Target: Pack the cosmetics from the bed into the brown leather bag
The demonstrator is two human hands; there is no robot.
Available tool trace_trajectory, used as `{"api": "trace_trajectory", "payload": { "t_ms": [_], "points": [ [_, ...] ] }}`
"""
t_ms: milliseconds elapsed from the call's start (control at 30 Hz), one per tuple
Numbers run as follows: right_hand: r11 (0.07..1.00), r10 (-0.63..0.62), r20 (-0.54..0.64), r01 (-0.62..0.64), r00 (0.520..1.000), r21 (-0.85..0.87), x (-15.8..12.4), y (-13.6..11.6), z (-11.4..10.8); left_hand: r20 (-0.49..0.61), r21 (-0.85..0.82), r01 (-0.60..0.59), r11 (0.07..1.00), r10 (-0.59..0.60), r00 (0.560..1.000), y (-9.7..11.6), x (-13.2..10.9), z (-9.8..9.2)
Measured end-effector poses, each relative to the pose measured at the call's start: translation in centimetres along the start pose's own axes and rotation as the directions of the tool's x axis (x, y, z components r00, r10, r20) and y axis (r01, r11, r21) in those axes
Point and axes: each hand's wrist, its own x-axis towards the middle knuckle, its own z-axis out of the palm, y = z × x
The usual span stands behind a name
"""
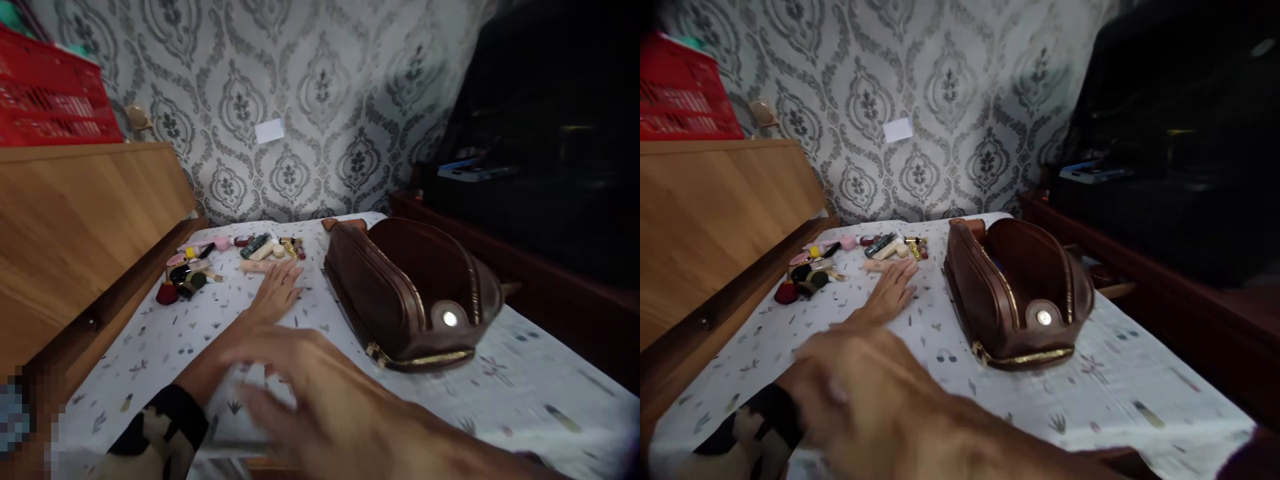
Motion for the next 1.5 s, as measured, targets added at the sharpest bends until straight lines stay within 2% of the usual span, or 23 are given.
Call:
{"api": "trace_trajectory", "payload": {
  "t_ms": [100, 167, 200, 300, 433, 667, 900, 1100, 1167, 1367, 1500],
  "points": [
    [0.977, 0.186, -0.062, -0.191, 0.981, -0.093, 3.1, 5.8, 2.1, 0.017, 0.06, 0.191, 0.98, -0.193, 0.981, -4.2, -1.1, 0.3],
    [0.896, 0.368, -0.142, -0.392, 0.919, -0.211, 5.5, 10.7, 3.3, -0.011, 0.067, 0.331, 0.941, -0.331, 0.944, -6.5, -1.6, 0.4],
    [0.831, 0.456, -0.221, -0.501, 0.862, -0.241, 6.6, 13.1, 3.7, -0.029, 0.045, 0.403, 0.914, -0.403, 0.915, -7.4, -1.8, 0.4],
    [0.747, 0.516, -0.345, -0.609, 0.784, -0.266, 9.2, 18.8, 4.5, -0.062, -0.088, 0.555, 0.827, -0.56, 0.826, -9.2, -2.0, 0.9],
    [0.719, 0.486, -0.454, -0.637, 0.747, -0.278, 10.1, 22.4, 5.3, -0.081, -0.197, 0.586, 0.786, -0.608, 0.789, -10.3, -2.4, 1.2],
    [0.778, 0.389, -0.49, -0.563, 0.78, -0.279, 8.7, 24.5, 5.9, -0.14, -0.29, 0.676, 0.677, -0.729, 0.67, -12.0, -2.9, 0.2],
    [0.828, 0.318, -0.502, -0.494, 0.804, -0.267, 8.5, 25.2, 5.9, -0.129, -0.316, 0.663, 0.679, -0.723, 0.679, -10.1, -2.4, 0.3],
    [0.824, 0.305, -0.487, -0.483, 0.819, -0.297, 8.7, 24.8, 5.8, -0.071, -0.509, 0.631, 0.585, -0.759, 0.647, -10.7, -2.4, -0.5],
    [0.823, 0.301, -0.478, -0.478, 0.825, -0.308, 8.7, 24.8, 5.8, -0.029, -0.59, 0.59, 0.551, -0.744, 0.667, -10.8, -2.4, -0.9],
    [0.796, 0.322, -0.473, -0.505, 0.82, -0.334, 8.6, 24.8, 5.8, 0.188, -0.769, 0.48, 0.421, -0.569, 0.801, -9.7, -2.5, -1.0],
    [0.801, 0.336, -0.424, -0.492, 0.841, -0.341, 8.8, 24.1, 6.0, 0.265, -0.814, 0.452, 0.365, -0.46, 0.848, -9.1, -2.5, -0.8]
  ]
}}
